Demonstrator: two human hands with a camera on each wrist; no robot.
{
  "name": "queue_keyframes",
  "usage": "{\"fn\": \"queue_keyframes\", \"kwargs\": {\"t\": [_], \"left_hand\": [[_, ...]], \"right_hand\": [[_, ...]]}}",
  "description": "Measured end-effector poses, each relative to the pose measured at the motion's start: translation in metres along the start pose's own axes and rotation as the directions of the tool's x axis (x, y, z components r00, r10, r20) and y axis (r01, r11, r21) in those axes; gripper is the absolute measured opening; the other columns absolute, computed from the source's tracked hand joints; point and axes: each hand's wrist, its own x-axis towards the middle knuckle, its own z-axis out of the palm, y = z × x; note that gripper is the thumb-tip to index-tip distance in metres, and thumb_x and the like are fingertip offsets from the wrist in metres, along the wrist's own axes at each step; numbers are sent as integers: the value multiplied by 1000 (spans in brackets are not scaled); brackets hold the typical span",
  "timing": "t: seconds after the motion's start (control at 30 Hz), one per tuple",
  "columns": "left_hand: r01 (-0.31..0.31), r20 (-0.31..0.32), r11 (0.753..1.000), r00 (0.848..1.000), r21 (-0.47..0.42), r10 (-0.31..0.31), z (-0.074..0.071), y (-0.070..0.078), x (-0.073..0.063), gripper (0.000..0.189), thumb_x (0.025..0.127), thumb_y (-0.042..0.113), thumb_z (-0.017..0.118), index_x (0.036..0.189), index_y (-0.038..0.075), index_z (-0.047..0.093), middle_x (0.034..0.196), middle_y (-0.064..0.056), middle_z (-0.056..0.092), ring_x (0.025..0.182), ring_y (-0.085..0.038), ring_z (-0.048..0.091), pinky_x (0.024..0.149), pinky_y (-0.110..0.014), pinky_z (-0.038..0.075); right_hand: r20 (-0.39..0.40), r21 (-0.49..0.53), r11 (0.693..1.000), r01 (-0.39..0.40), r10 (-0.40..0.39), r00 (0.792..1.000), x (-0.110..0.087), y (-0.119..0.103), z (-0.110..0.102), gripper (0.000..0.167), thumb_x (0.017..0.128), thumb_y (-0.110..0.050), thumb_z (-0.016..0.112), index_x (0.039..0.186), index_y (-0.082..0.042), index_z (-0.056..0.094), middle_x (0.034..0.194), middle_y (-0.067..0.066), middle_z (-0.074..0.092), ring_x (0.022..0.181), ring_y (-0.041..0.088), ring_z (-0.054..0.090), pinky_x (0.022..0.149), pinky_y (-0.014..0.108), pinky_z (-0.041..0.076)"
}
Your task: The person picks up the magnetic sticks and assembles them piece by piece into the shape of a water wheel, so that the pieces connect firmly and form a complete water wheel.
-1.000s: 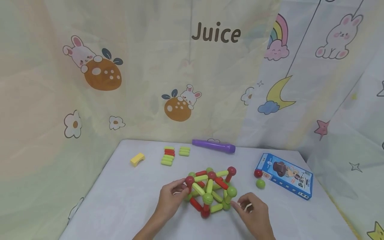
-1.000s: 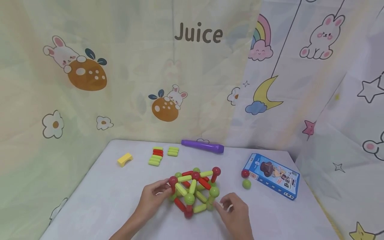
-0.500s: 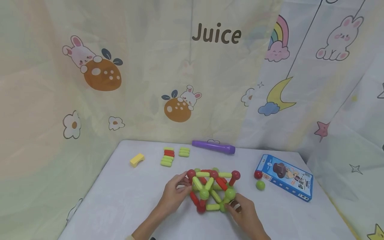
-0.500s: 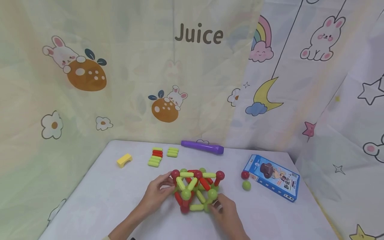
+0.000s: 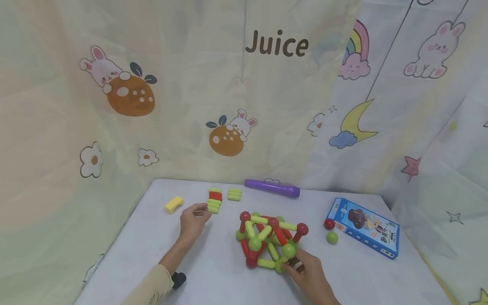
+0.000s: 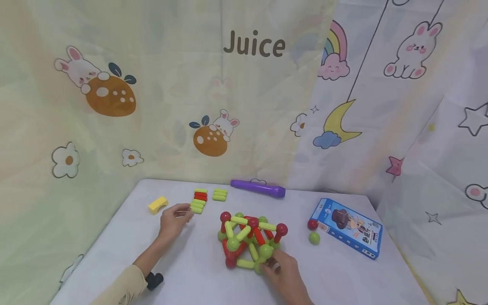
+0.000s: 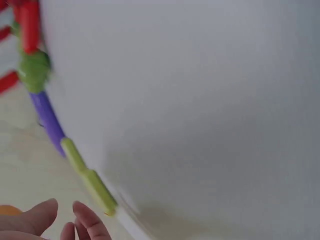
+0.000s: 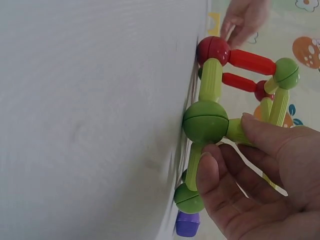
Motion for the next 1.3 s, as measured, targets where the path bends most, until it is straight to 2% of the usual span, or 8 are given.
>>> {"fn": "queue_keyframes", "kwargs": {"t": [0.17, 0.3, 0.57, 0.77, 0.87, 0.97, 1.1, 1.3], "left_hand": [[76, 37, 992, 996, 96, -80, -7, -15, 27, 43, 94, 3, 76, 137, 1, 70, 141, -22, 67, 131, -42, 63, 101, -48, 58], [53, 63, 980, 996, 189, -66, -6, -20, 34, 41, 90, -2, 76, 131, -2, 72, 142, -26, 65, 143, -47, 53, 114, -59, 47], [-82, 65, 945, 996, 318, 65, -8, -26, 34, 20, 85, -5, 83, 104, -3, 79, 111, -18, 74, 109, -36, 69, 92, -49, 59], [-95, 146, 953, 988, 289, 55, -19, -20, 20, 15, 85, 4, 87, 99, 4, 82, 101, -9, 77, 92, -25, 69, 75, -36, 58], [-77, 162, 968, 986, 237, 38, -26, -9, 1, 15, 85, 11, 91, 99, 11, 83, 96, -1, 76, 88, -19, 64, 69, -30, 53], [-134, 193, 980, 976, 147, 104, -27, 12, -26, 16, 84, 17, 94, 97, 18, 85, 92, 5, 77, 86, -18, 60, 70, -29, 50], [-316, 292, 948, 911, 38, 292, -16, 48, -65, 17, 85, 21, 94, 98, 25, 85, 92, 13, 77, 86, -18, 59, 74, -27, 48], [-629, 347, 777, 731, 10, 587, 22, 77, -103, 17, 86, 15, 93, 101, 17, 86, 103, 16, 76, 96, -11, 58, 82, -28, 56]], "right_hand": [[19, 14, 1000, 7, -7, 1000, -6, 6, -2, 22, 91, -15, 87, 105, -14, 71, 89, -10, 71, 82, 4, 63, 70, 22, 57], [42, 22, 999, 34, -35, 999, -10, 10, -2, 21, 92, -15, 87, 105, -13, 70, 91, -9, 72, 82, 3, 64, 70, 22, 58], [84, 38, 998, 48, -51, 995, -13, 13, -1, 23, 93, -17, 85, 110, -12, 71, 93, -8, 72, 83, 4, 64, 72, 22, 58], [78, 24, 999, 33, -35, 996, -10, 9, -3, 21, 92, -16, 86, 107, -13, 71, 91, -9, 70, 82, 5, 62, 72, 21, 57], [68, 31, 999, 37, -39, 997, -8, 7, -4, 20, 92, -16, 86, 106, -13, 72, 92, -9, 70, 84, 7, 63, 72, 22, 58], [51, 38, 998, 39, -41, 998, -5, 7, -4, 20, 92, -14, 86, 106, -14, 73, 93, -9, 71, 85, 8, 65, 71, 22, 58], [21, 37, 998, 45, -46, 999, -2, 7, -3, 20, 92, -11, 86, 106, -15, 73, 94, -10, 71, 86, 7, 64, 71, 23, 59], [-1, 27, 997, 73, -73, 997, 1, 3, 2, 20, 92, -10, 85, 108, -14, 73, 94, -10, 70, 85, 6, 63, 70, 22, 58]]}}
